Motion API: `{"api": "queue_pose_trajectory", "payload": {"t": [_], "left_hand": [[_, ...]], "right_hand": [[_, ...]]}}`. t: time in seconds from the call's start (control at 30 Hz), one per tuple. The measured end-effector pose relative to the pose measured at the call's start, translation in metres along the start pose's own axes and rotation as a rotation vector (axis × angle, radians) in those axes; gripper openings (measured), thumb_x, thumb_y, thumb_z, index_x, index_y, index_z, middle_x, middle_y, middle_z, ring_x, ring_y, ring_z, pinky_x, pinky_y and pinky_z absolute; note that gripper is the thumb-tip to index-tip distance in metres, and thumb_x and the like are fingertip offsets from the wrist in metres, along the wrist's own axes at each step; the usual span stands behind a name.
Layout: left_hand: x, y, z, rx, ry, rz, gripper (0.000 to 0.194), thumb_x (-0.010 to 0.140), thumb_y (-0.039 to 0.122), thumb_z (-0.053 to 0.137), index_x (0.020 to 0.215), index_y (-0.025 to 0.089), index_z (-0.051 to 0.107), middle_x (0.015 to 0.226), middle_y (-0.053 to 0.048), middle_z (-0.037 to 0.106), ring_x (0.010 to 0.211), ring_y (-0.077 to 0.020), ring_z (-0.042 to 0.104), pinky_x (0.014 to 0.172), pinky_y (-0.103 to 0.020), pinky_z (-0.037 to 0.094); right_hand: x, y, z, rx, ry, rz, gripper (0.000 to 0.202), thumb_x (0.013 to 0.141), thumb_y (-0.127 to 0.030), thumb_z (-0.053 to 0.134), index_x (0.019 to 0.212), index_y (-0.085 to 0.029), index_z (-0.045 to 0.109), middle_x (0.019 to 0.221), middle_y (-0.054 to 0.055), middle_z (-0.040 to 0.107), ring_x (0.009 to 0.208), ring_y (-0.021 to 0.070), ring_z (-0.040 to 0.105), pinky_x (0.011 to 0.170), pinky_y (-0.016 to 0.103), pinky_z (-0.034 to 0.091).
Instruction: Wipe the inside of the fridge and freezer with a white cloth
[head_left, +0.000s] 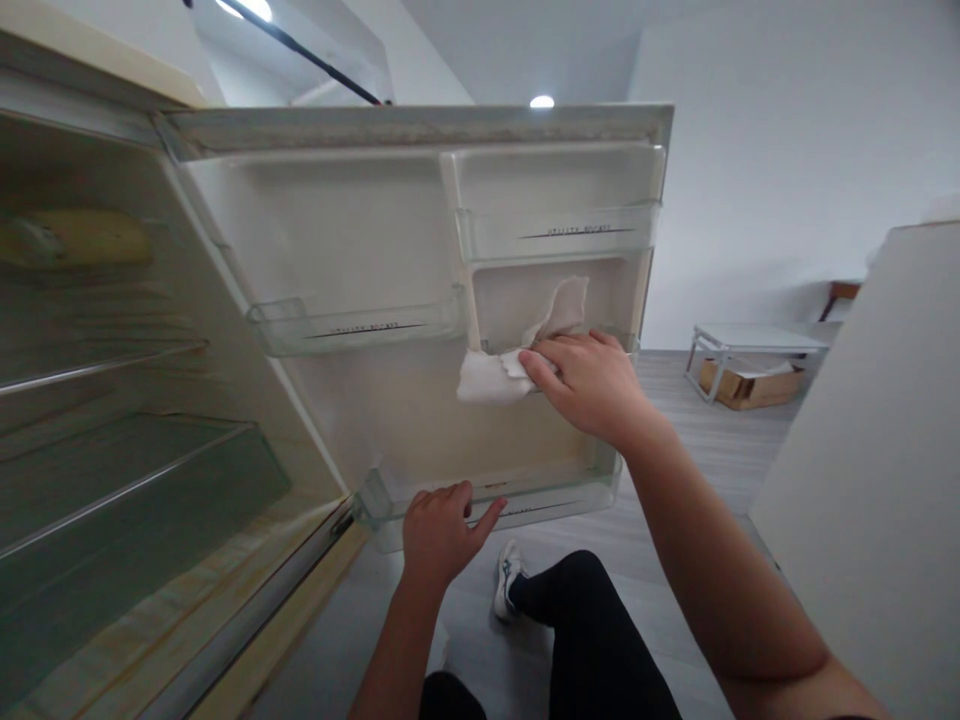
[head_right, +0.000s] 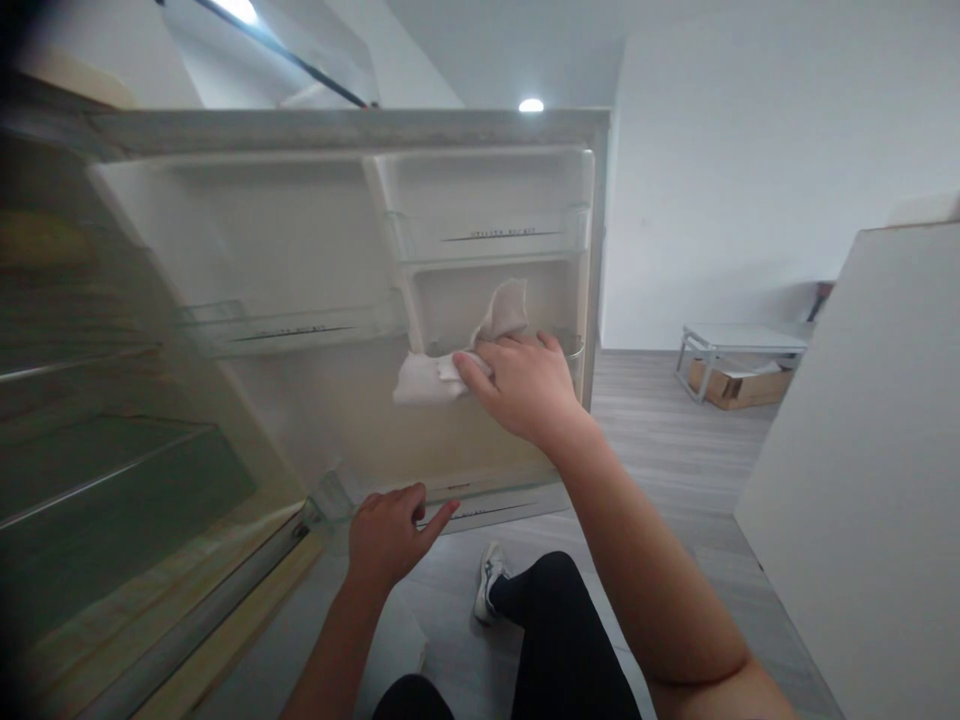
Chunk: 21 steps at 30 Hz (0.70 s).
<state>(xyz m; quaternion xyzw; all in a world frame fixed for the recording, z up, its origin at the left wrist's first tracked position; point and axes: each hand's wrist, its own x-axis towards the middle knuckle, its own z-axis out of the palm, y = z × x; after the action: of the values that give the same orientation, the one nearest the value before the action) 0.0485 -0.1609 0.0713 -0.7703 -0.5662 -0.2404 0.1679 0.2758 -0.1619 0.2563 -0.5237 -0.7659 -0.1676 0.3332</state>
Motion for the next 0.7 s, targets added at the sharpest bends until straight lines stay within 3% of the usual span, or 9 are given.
{"api": "queue_pose_trajectory", "payload": {"t": [0.17, 0.27, 0.33, 0.43, 0.5, 0.63, 0.7], "left_hand": [[0.0, 0.0, -0.001, -0.011, -0.015, 0.004, 0.057, 0.095, 0.072, 0.043, 0.07, 0.023, 0.057, 0.062, -0.003, 0.066, 0.066, -0.0233, 0.066, 0.074, -0.038, 0.038], [0.001, 0.001, -0.001, -0.005, -0.025, -0.006, 0.057, 0.095, 0.071, 0.043, 0.07, 0.022, 0.057, 0.062, -0.003, 0.066, 0.067, -0.0234, 0.066, 0.075, -0.038, 0.038], [0.003, 0.002, 0.001, -0.004, -0.025, -0.01, 0.056, 0.095, 0.071, 0.043, 0.071, 0.022, 0.058, 0.063, -0.004, 0.067, 0.068, -0.0237, 0.067, 0.076, -0.038, 0.039], [0.006, 0.003, 0.004, -0.045, 0.003, -0.019, 0.053, 0.095, 0.069, 0.047, 0.076, 0.021, 0.06, 0.068, -0.005, 0.068, 0.074, -0.0257, 0.068, 0.079, -0.04, 0.042], [0.005, 0.003, 0.005, -0.152, 0.065, -0.016, 0.048, 0.094, 0.066, 0.053, 0.085, 0.02, 0.064, 0.079, -0.007, 0.071, 0.082, -0.0279, 0.068, 0.083, -0.042, 0.044], [-0.02, 0.004, 0.001, -0.655, 0.296, -0.03, 0.042, 0.098, 0.051, 0.054, 0.124, 0.019, 0.06, 0.119, -0.012, 0.07, 0.114, -0.0274, 0.064, 0.1, -0.043, 0.045], [-0.04, 0.006, -0.002, -0.92, 0.281, -0.043, 0.045, 0.101, 0.05, 0.048, 0.137, 0.022, 0.054, 0.13, -0.012, 0.065, 0.121, -0.0253, 0.061, 0.105, -0.041, 0.045]], "right_hand": [[0.0, 0.003, 0.003, 0.055, 0.018, -0.02, 0.047, 0.106, -0.05, 0.037, 0.095, -0.021, 0.073, 0.103, 0.008, 0.075, 0.102, 0.0237, 0.065, 0.109, 0.045, 0.033], [-0.007, 0.009, 0.015, 0.195, 0.216, -0.027, 0.038, 0.101, -0.051, 0.048, 0.101, -0.021, 0.071, 0.102, 0.008, 0.073, 0.103, 0.0241, 0.063, 0.108, 0.045, 0.036], [-0.02, 0.012, 0.027, 0.357, 0.393, 0.017, 0.036, 0.098, -0.051, 0.053, 0.094, -0.02, 0.069, 0.092, 0.007, 0.07, 0.091, 0.0222, 0.062, 0.094, 0.039, 0.044], [-0.053, 0.007, 0.047, 0.617, 0.589, 0.144, 0.033, 0.096, -0.05, 0.058, 0.085, -0.02, 0.066, 0.075, 0.003, 0.063, 0.069, 0.0172, 0.054, 0.069, 0.031, 0.044], [-0.082, -0.003, 0.063, 0.709, 0.652, 0.213, 0.028, 0.093, -0.047, 0.065, 0.085, -0.02, 0.065, 0.073, 0.001, 0.062, 0.067, 0.0159, 0.053, 0.066, 0.03, 0.043], [-0.143, -0.028, 0.098, 0.762, 0.564, 0.338, 0.021, 0.093, -0.038, 0.068, 0.089, -0.018, 0.064, 0.073, 0.001, 0.063, 0.066, 0.0143, 0.056, 0.063, 0.027, 0.045], [-0.166, -0.039, 0.113, 0.785, 0.423, 0.365, 0.02, 0.095, -0.036, 0.065, 0.09, -0.017, 0.063, 0.073, 0.001, 0.063, 0.064, 0.0135, 0.056, 0.06, 0.025, 0.045]]}}
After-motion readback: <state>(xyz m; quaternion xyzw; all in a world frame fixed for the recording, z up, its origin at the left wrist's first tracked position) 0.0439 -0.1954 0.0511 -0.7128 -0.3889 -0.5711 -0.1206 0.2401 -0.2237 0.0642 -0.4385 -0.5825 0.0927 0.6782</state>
